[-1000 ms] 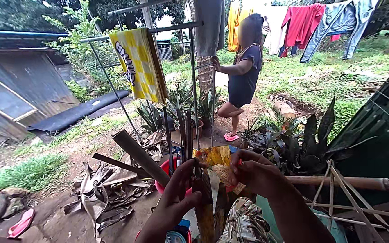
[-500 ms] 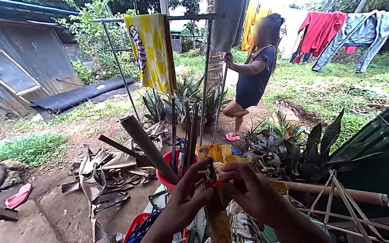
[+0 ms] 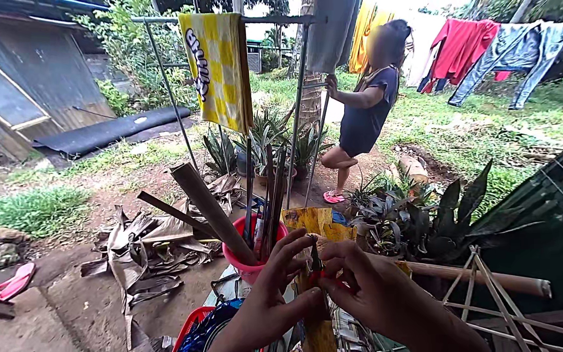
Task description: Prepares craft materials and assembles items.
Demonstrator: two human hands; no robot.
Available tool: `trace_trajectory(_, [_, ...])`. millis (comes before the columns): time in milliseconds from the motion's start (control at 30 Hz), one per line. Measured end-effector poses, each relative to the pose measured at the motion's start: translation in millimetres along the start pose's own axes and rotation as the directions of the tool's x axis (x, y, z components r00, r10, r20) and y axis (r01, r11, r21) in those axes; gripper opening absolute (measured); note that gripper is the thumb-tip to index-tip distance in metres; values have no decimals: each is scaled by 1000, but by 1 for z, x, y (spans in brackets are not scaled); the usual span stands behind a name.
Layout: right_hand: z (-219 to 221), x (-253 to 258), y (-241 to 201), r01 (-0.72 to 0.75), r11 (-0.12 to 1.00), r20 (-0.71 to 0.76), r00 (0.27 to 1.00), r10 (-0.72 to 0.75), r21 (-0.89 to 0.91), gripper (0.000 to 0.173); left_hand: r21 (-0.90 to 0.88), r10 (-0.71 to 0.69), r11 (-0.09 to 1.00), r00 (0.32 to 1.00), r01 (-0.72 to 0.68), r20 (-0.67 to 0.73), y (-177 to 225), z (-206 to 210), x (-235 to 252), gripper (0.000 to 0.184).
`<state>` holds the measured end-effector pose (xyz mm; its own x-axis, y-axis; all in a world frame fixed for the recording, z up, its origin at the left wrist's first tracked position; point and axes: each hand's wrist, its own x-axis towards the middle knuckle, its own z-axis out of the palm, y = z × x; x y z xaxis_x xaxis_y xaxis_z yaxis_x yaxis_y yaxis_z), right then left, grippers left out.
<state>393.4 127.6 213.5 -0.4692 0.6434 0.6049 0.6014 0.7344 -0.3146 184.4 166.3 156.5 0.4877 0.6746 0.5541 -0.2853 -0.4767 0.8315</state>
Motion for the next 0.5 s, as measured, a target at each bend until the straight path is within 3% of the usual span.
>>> trace_trajectory(267, [-1,-2,0,23,998,-1,1000,-23,-64,29,-65,10,998,1000,-11,-21,-4,2,-1,55])
trace_trajectory(500, [-2,-1,-2,21,994,1,1000,-21,-103,29,-90,16,996,999,-12,41,-4,1,-3,67])
